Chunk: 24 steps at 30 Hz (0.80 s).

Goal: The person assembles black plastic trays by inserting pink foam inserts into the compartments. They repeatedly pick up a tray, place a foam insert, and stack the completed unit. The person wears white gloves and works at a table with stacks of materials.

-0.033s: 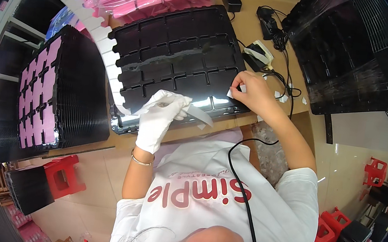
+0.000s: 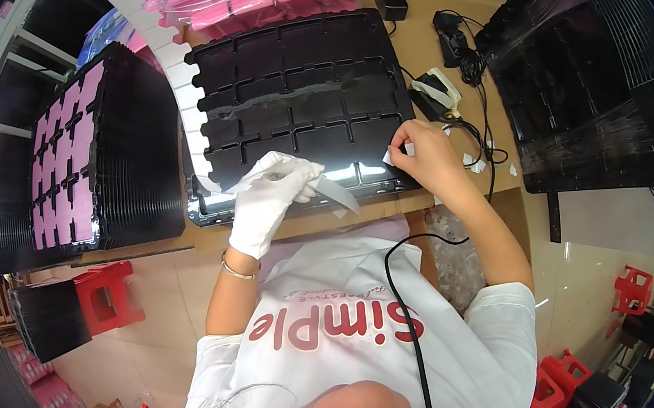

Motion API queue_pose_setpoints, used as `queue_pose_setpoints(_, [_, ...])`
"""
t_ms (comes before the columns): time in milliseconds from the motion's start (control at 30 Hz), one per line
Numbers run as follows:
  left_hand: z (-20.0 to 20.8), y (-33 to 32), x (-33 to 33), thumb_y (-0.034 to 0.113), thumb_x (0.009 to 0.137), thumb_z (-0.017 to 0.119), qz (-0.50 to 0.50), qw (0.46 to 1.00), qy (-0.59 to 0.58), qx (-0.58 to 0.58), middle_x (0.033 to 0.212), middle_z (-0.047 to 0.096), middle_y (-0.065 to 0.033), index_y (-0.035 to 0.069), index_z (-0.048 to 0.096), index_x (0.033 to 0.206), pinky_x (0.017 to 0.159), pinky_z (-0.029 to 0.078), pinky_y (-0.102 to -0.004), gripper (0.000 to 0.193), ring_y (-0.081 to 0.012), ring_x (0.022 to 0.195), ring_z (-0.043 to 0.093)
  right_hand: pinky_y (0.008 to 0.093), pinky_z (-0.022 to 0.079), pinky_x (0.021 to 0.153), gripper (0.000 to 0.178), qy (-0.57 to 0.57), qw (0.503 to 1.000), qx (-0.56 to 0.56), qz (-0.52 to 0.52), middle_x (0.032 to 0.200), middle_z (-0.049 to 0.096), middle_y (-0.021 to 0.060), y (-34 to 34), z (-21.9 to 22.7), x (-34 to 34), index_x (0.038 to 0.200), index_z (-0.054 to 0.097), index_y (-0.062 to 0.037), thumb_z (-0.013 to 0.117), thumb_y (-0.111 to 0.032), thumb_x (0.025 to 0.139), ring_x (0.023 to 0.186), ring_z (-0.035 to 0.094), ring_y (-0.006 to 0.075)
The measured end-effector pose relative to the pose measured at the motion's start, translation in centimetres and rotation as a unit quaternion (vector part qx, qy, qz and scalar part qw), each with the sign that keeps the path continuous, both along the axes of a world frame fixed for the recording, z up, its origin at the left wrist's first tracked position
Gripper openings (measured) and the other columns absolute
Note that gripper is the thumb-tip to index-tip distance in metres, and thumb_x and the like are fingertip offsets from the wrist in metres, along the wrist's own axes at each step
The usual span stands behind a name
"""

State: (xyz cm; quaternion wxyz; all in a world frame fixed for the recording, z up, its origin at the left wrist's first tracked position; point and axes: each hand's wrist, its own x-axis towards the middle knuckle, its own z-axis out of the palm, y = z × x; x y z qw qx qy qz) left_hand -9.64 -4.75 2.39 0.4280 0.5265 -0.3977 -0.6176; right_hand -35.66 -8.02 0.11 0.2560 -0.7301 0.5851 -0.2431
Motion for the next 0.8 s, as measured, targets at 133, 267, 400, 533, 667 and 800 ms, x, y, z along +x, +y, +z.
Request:
queue_pose_setpoints(133, [0.0, 0.2, 0.1, 0.006, 0.085, 0.07, 0.004, 1.0, 0.003, -0.012, 0.083, 0.068, -0.0081, -0.001, 0.063, 0.09, 0.065, 0.052, -0.0235, 0.012, -0.0111, 0.069, 0.062, 0.0343, 0.049, 0.074, 0.012, -0.009, 1.0, -0.01, 0.004, 0.083, 0.063, 0.0115, 0.2, -0.1, -0.2, 0.079, 0.063, -0.0016, 0.07, -0.011, 0.076, 0.08, 0.063, 0.0275])
queue_pose_setpoints(267, [-0.6, 0.1, 0.0, 0.006, 0.089, 0.066, 0.009, 0.999, -0.016, -0.048, 0.084, 0.068, -0.0071, -0.002, 0.065, 0.091, 0.063, 0.049, -0.0199, 0.009, -0.0082, 0.068, 0.06, 0.03, 0.047, 0.066, 0.011, -0.041, 0.997, 0.022, 0.063, 0.077, 0.06, 0.0073, 1.3, 1.0, 0.2, 0.078, 0.063, -0.0017, 0.07, -0.009, 0.075, 0.072, 0.06, 0.0196])
queue_pose_setpoints(400, [-0.4, 1.3, 0.6, 0.004, 0.087, 0.067, 0.001, 0.995, -0.06, -0.082, 0.082, 0.068, -0.0064, -0.002, 0.065, 0.091, 0.06, 0.048, -0.0194, 0.007, -0.0072, 0.066, 0.06, 0.0237, 0.042, 0.061, 0.009, -0.222, 0.969, 0.11, 0.022, 0.072, 0.054, -0.0023, 5.3, 3.9, -2.8, 0.078, 0.062, -0.0042, 0.071, -0.006, 0.077, 0.068, 0.05, 0.0061])
queue_pose_setpoints(533, [0.0, 4.9, 3.4, -0.001, 0.084, 0.07, -0.076, 0.995, -0.063, -0.016, 0.084, 0.07, -0.0084, -0.002, 0.067, 0.089, 0.059, 0.051, -0.0212, 0.006, -0.0094, 0.066, 0.063, 0.0218, 0.042, 0.065, 0.006, -0.34, 0.911, -0.004, -0.233, 0.081, 0.058, -0.0036, 11.8, -1.4, -11.6, 0.086, 0.059, -0.0063, 0.065, -0.006, 0.084, 0.074, 0.051, 0.005])
queue_pose_setpoints(667, [-3.0, 7.5, 7.8, 0.025, 0.079, 0.078, -0.263, 0.923, -0.261, -0.103, 0.091, 0.071, -0.0093, 0.01, 0.068, 0.113, 0.065, 0.051, -0.0262, 0.038, -0.0129, 0.068, 0.064, 0.0312, 0.045, 0.083, 0.02, 0.048, 0.906, 0.058, -0.417, 0.099, 0.063, 0.0097, 18.2, -13.3, -19.8, 0.101, 0.059, -0.0036, 0.065, -0.017, 0.088, 0.092, 0.059, 0.0187])
queue_pose_setpoints(800, [-0.1, 8.3, 11.0, 0.045, 0.064, 0.085, -0.234, 0.875, -0.392, -0.161, 0.088, 0.069, -0.0128, 0.003, 0.068, 0.107, 0.07, 0.053, -0.0322, 0.062, -0.0209, 0.073, 0.067, 0.0438, 0.045, 0.094, 0.038, 0.584, 0.742, -0.062, -0.323, 0.114, 0.061, 0.022, 25.2, -21.4, -22.2, 0.118, 0.062, -0.0051, 0.059, -0.033, 0.092, 0.113, 0.056, 0.0342])
